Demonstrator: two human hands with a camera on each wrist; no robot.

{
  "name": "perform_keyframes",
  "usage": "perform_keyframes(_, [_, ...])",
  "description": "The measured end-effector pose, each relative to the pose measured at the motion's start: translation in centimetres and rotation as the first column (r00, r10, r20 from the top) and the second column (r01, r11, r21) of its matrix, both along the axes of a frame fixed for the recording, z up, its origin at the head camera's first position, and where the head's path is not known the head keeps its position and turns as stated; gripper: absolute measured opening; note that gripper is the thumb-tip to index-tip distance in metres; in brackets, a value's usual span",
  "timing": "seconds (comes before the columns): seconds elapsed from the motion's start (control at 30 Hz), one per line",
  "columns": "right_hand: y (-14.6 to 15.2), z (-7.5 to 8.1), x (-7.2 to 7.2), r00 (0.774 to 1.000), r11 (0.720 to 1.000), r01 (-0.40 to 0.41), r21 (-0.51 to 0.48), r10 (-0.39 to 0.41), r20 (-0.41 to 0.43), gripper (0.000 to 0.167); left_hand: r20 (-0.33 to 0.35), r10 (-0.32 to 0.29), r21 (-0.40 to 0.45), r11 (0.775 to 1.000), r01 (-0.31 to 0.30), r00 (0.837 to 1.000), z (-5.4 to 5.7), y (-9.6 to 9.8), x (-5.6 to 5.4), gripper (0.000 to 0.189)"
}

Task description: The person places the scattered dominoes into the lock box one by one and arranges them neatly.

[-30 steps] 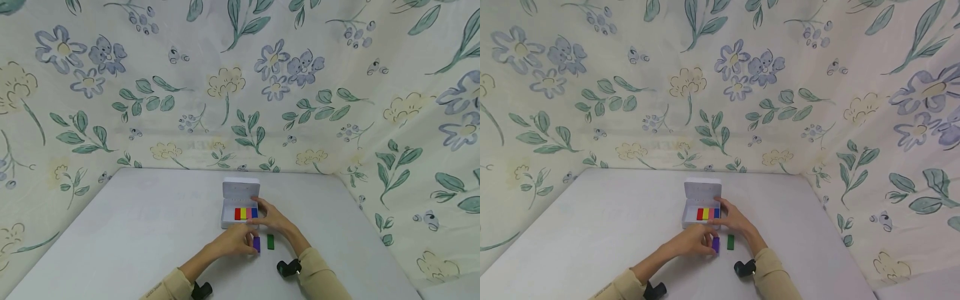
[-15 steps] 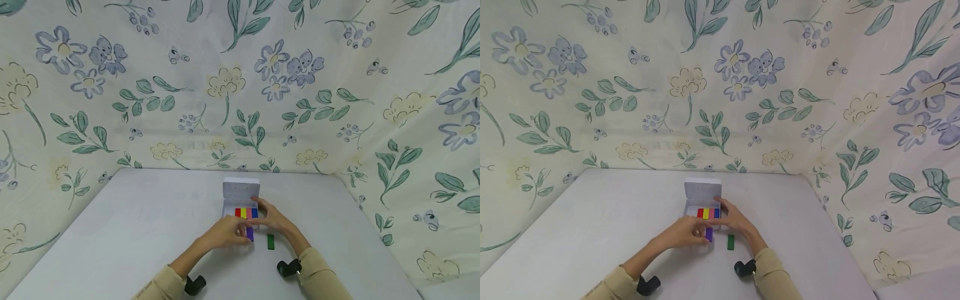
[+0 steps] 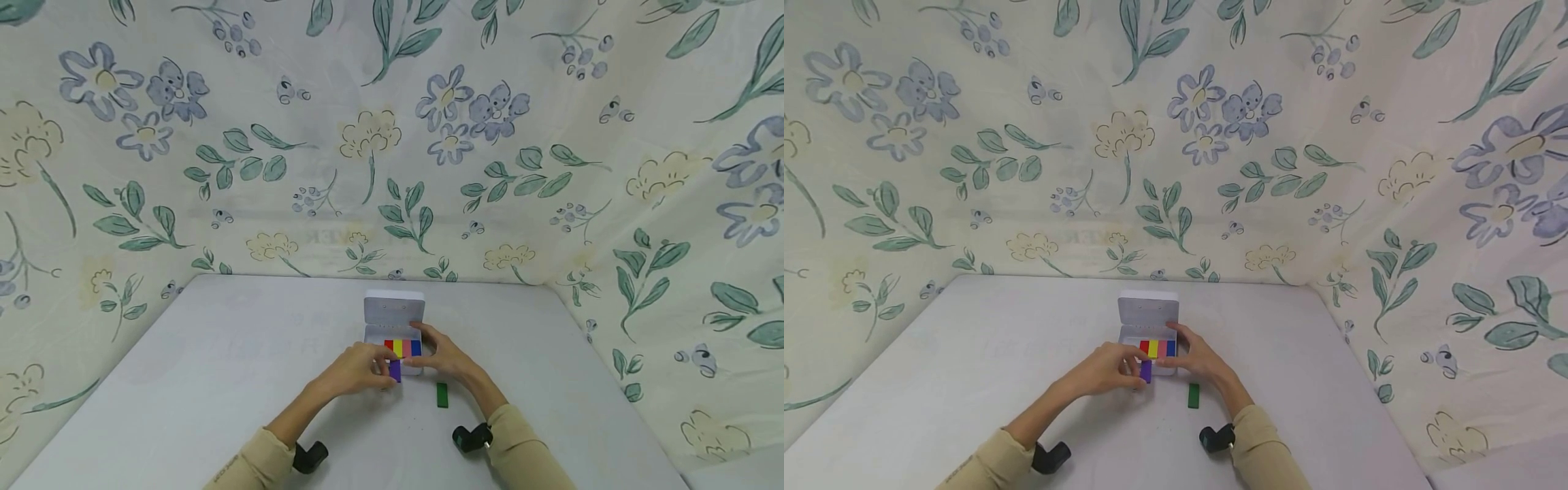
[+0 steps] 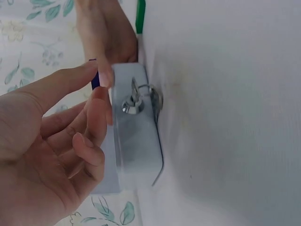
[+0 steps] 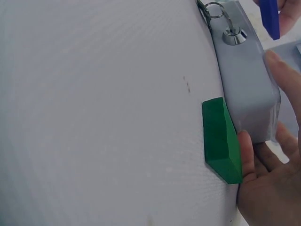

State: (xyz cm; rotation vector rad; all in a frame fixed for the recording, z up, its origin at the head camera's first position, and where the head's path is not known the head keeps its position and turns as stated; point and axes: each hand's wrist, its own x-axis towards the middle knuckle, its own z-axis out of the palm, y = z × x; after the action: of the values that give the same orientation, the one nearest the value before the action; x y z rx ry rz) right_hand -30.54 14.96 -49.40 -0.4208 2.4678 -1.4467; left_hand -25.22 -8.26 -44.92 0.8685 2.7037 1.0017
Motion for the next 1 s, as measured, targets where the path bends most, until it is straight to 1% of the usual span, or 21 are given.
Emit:
perform_keyframes(0.1, [0.0, 0.0, 0.0, 1.000, 1.000, 0.008, 0.002, -0.008, 0.005, 0.090, -0.001, 0.016, 0.003, 1.000, -0.016, 1.000, 0.1, -0.5, -0.3, 0.042])
perform_keyframes(0.3, [0.0, 0.2, 0.1, 1.000, 1.000, 0.003, -0.005, -0.003, 0.005, 0.091, -0.026, 0.045, -0.002, 0.999, -0.045, 0.999, 0.4, -1.4, -0.9, 0.041])
perform_keyframes(0.5, [0.0, 0.0, 0.0, 1.000, 1.000, -0.001, -0.005, 0.001, 0.012, 0.091, -0.016, 0.075, 0.006, 0.997, -0.075, 0.997, 0.1, -2.0, -1.7, 0.041])
perform_keyframes(0.67, [0.0, -0.3, -0.1, 1.000, 1.000, 0.007, -0.011, -0.006, 0.029, 0.090, -0.012, 0.098, 0.013, 0.995, -0.098, 0.995, -0.1, -2.2, -2.3, 0.040])
perform_keyframes(0.8, [0.0, -0.4, -0.1, 0.999, 1.000, 0.009, -0.018, -0.009, 0.039, 0.090, -0.006, 0.124, 0.001, 0.992, -0.124, 0.992, -0.3, -2.2, -2.8, 0.039])
perform_keyframes(1.0, [0.1, -0.4, -0.1, 0.999, 1.000, 0.008, -0.029, -0.007, 0.042, 0.091, -0.013, 0.151, -0.009, 0.988, -0.151, 0.988, -0.2, -2.1, -3.5, 0.040])
